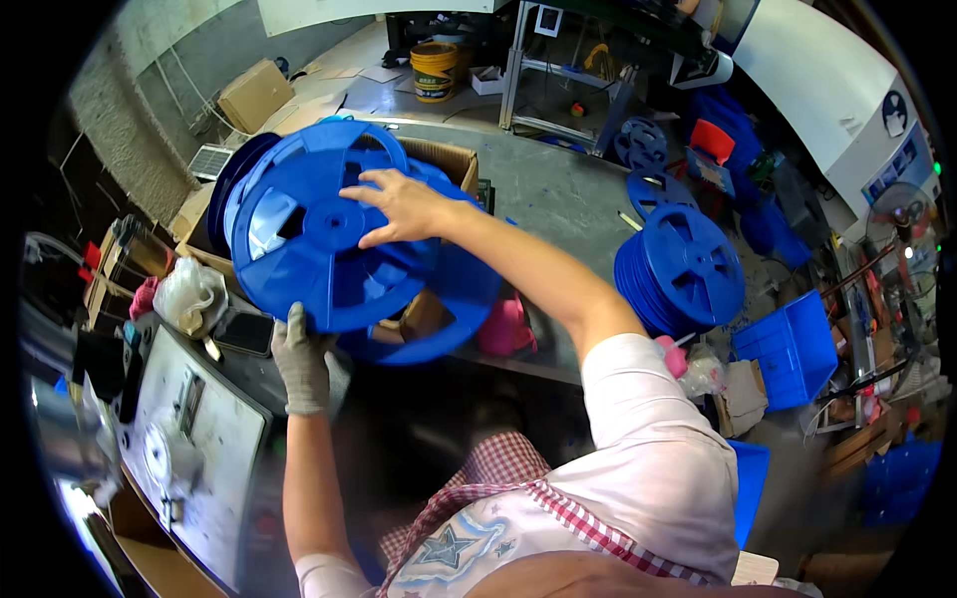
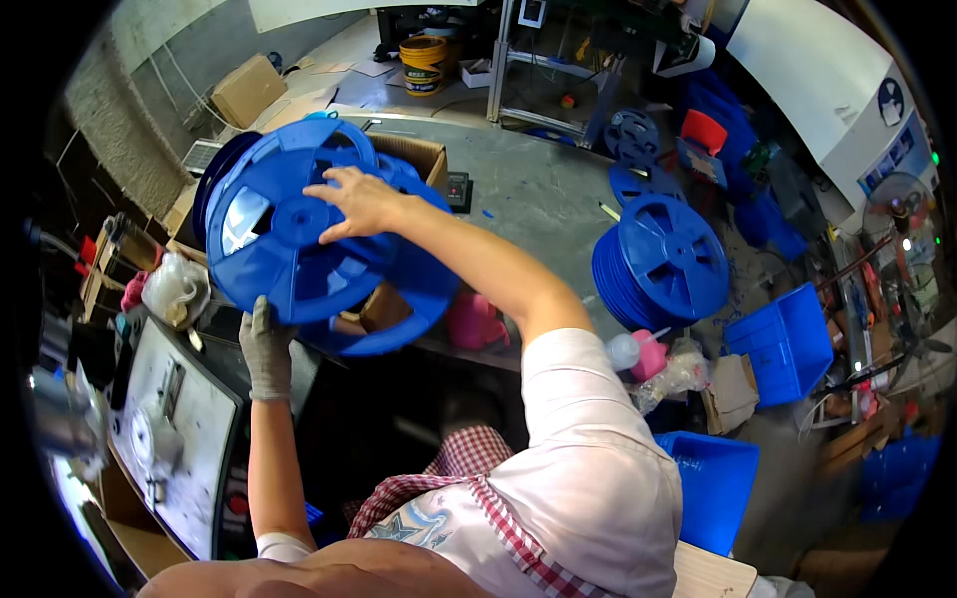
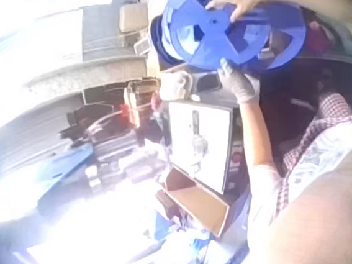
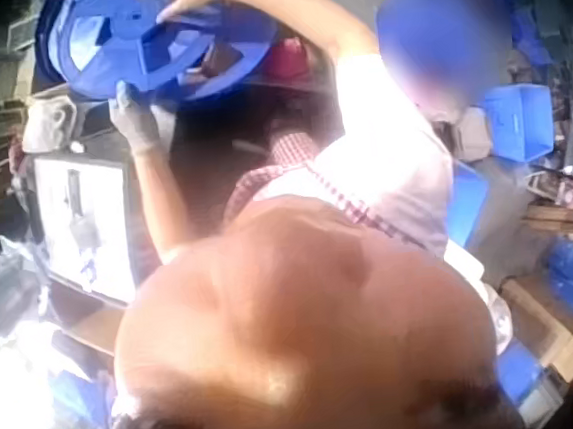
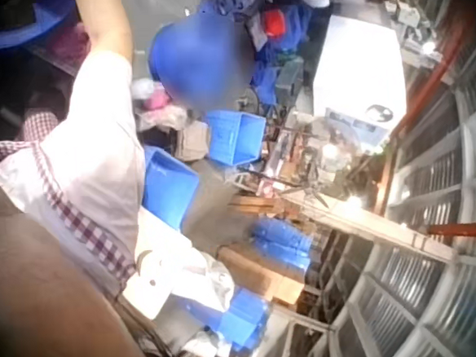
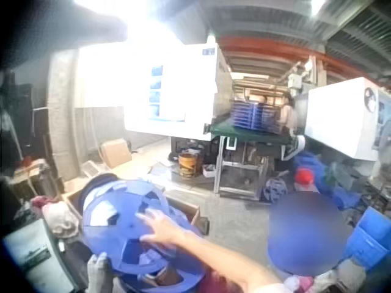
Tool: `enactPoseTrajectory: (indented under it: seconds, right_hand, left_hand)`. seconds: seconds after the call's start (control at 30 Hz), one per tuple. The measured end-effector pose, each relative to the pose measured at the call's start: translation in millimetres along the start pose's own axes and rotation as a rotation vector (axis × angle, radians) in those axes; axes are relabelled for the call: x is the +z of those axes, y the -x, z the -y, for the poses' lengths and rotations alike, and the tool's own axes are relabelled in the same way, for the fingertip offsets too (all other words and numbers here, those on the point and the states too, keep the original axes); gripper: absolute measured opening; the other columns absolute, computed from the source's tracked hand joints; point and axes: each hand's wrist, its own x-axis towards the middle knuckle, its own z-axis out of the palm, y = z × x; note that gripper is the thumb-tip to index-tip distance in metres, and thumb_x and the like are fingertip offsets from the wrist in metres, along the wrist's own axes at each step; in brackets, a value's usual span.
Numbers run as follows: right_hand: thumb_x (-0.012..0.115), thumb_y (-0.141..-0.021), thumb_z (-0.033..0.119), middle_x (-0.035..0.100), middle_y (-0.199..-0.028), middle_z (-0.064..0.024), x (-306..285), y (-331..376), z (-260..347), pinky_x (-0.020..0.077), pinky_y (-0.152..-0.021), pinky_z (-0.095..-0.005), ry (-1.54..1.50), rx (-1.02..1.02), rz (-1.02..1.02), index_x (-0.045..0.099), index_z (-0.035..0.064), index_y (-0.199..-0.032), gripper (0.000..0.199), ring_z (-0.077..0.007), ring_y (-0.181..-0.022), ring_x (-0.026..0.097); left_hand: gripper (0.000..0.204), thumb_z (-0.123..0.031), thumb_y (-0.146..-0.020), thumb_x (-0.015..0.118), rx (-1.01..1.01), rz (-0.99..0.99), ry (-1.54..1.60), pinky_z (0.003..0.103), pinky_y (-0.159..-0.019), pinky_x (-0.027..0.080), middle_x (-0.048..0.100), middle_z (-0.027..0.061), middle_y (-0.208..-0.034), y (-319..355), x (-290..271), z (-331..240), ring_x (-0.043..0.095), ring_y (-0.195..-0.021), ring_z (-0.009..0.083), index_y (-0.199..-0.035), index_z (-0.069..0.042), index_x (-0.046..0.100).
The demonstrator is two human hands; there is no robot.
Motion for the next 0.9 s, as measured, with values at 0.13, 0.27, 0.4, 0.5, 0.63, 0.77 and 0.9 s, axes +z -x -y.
enactPoseTrajectory:
  seconds: [0.13, 0.27, 0.4, 0.5, 0.63, 0.77, 0.9]
  right_hand:
    - [0.077, -0.071, 0.039, 0.053, -0.125, -0.0186, -106.8, -32.6, -59.4, 0.0443, -0.098, -0.0418, 0.011, 0.084, -0.194, 0.051, 0.0162, -0.132, 0.070, -0.0355, -0.115, 0.052]
    - [0.075, -0.076, 0.037, 0.054, -0.127, -0.0170, -243.9, -47.4, -154.8, 0.0447, -0.097, -0.0389, 0.253, 0.253, -0.362, 0.052, 0.0065, -0.130, 0.066, -0.0317, -0.114, 0.055]
    - [0.077, -0.069, 0.034, 0.052, -0.123, -0.0258, -400.4, -81.0, -247.4, 0.0433, -0.098, -0.0421, 0.437, 0.359, -0.509, 0.048, 0.0015, -0.130, 0.075, -0.0384, -0.113, 0.053]
    - [0.078, -0.068, 0.041, 0.053, -0.123, -0.0264, -499.5, -96.0, -312.3, 0.0419, -0.100, -0.0407, 0.627, 0.473, -0.522, 0.047, -0.0039, -0.130, 0.082, -0.0393, -0.116, 0.052]
    - [0.078, -0.063, 0.054, 0.052, -0.126, -0.0299, -515.0, -127.4, -366.6, 0.0418, -0.101, -0.0430, 0.657, 0.667, -0.104, 0.046, -0.0077, -0.128, 0.096, -0.0393, -0.118, 0.051]
    - [0.079, -0.060, 0.061, 0.061, -0.114, -0.0223, -474.4, -99.6, -403.1, 0.0483, -0.090, -0.0436, 0.852, 0.785, 0.142, 0.044, -0.0010, -0.132, 0.101, -0.0363, -0.104, 0.061]
    - [0.082, -0.047, 0.065, 0.061, -0.106, -0.0240, -428.1, -82.8, -420.3, 0.0483, -0.087, -0.0420, 1.034, 0.588, 0.122, 0.036, -0.0010, -0.137, 0.121, -0.0370, -0.097, 0.063]
  left_hand:
    - [0.044, -0.008, -0.077, 0.071, 0.486, -0.023, -0.944, 0.037, -0.073, 0.054, 0.058, 0.0127, -0.103, -47.9, -33.2, 13.0, 0.061, -0.090, 0.0264, -0.116, -0.006, 0.051]
    - [0.048, 0.000, -0.073, 0.075, 0.429, 0.015, -0.951, 0.037, -0.070, 0.051, 0.057, 0.0136, -0.097, -68.8, -47.6, 13.2, 0.061, -0.084, 0.0281, -0.113, -0.006, 0.050]
    - [0.027, -0.028, -0.090, 0.060, -0.441, -0.285, -0.041, 0.035, -0.062, 0.049, 0.056, 0.0088, -0.083, -58.4, -8.5, -36.3, 0.062, -0.075, 0.0247, -0.101, -0.005, 0.051]
    - [0.023, -0.029, -0.093, 0.055, -0.534, -0.341, -0.016, 0.033, -0.057, 0.049, 0.054, 0.0068, -0.077, -61.9, -6.0, -33.6, 0.061, -0.070, 0.0235, -0.093, -0.007, 0.050]
    - [0.021, -0.027, -0.094, 0.051, -0.636, -0.470, 0.001, 0.035, -0.062, 0.049, 0.058, 0.0078, -0.082, -52.9, -5.9, -35.2, 0.061, -0.074, 0.0230, -0.098, -0.006, 0.052]
    - [0.022, -0.025, -0.095, 0.049, -0.621, -0.497, 0.002, 0.035, -0.068, 0.049, 0.058, 0.0079, -0.088, -52.6, 18.6, -42.9, 0.059, -0.079, 0.0219, -0.102, -0.005, 0.053]
    - [0.016, -0.023, -0.095, 0.048, -0.545, -0.382, -0.129, 0.033, -0.063, 0.048, 0.055, 0.0044, -0.081, -36.2, 7.0, -30.2, 0.058, -0.074, 0.0188, -0.093, -0.008, 0.053]
